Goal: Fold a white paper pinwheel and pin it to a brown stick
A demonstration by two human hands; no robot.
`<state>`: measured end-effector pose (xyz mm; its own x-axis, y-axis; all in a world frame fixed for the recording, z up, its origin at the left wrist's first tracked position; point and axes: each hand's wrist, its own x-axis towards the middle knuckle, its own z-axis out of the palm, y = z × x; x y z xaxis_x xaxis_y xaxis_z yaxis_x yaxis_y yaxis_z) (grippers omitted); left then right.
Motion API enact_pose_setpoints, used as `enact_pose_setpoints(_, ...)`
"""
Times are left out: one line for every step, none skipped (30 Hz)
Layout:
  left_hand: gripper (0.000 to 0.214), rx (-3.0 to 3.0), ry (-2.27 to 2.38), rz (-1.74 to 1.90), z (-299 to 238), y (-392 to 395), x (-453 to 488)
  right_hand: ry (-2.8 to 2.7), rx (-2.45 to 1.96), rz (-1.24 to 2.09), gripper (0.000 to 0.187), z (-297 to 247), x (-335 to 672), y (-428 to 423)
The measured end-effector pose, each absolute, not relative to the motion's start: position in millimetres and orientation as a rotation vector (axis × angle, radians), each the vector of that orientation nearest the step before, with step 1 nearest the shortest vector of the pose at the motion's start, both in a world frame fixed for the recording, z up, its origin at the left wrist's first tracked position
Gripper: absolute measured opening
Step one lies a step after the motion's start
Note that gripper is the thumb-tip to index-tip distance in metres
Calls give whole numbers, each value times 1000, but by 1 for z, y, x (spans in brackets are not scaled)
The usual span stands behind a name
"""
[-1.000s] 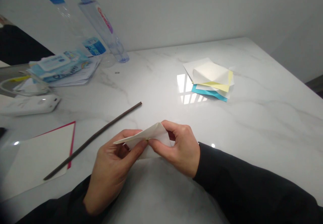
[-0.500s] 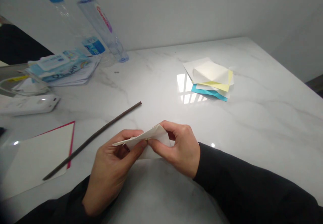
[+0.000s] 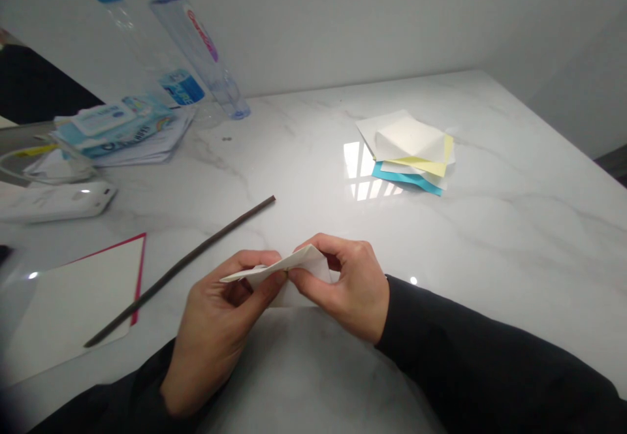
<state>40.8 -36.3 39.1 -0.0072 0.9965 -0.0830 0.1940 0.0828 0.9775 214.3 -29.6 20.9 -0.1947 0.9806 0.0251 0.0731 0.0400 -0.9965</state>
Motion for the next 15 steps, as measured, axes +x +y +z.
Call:
enact_pose_setpoints(10,1265,1375,1046,39,-36,40,-1428,-1142,1289,6,21,214,-29)
enact_pose_setpoints(10,1235,1355,1042,38,-36,40,-1433,-1145,1290,7,21,215,-29)
enact_pose_setpoints(12,1206,1335,1037,37,-36,39,-1439,-1150,1290,7,21,215,-29)
enact_pose_setpoints(14,1189,1326,1032,37,-36,39,-1446,-1155,1293,8,20,215,-29)
enact_pose_setpoints(17,1177,1318,1030,36,-35,38,-1450,-1157,1298,9,20,215,-29)
enact_pose_setpoints(20,1168,1312,1027,35,-35,38,-1453,-1154,1304,11,20,216,-28)
enact_pose_setpoints(22,1163,1309,1023,34,-34,37,-1456,-1150,1308,13,19,216,-28)
enact_pose_setpoints(24,1160,1308,1016,33,-33,37,-1460,-1146,1307,15,19,216,-28)
enact_pose_setpoints(25,1162,1307,1006,33,-33,37,-1465,-1146,1301,17,18,216,-28)
enact_pose_setpoints(25,1165,1306,996,32,-33,37,-1472,-1150,1291,18,18,217,-28)
enact_pose_setpoints(25,1166,1306,990,32,-32,36,-1480,-1159,1277,18,18,217,-28)
enact_pose_setpoints(25,1166,1305,987,31,-32,36,-1487,-1168,1262,18,18,217,-28)
enact_pose_setpoints(24,1165,1301,987,31,-32,36,-1492,-1177,1247,17,18,217,-28)
enact_pose_setpoints(23,1163,1298,986,31,-33,35,-1496,-1185,1233,15,18,217,-28)
enact_pose_setpoints(22,1160,1294,986,31,-33,35,-1498,-1191,1222,14,18,217,-28)
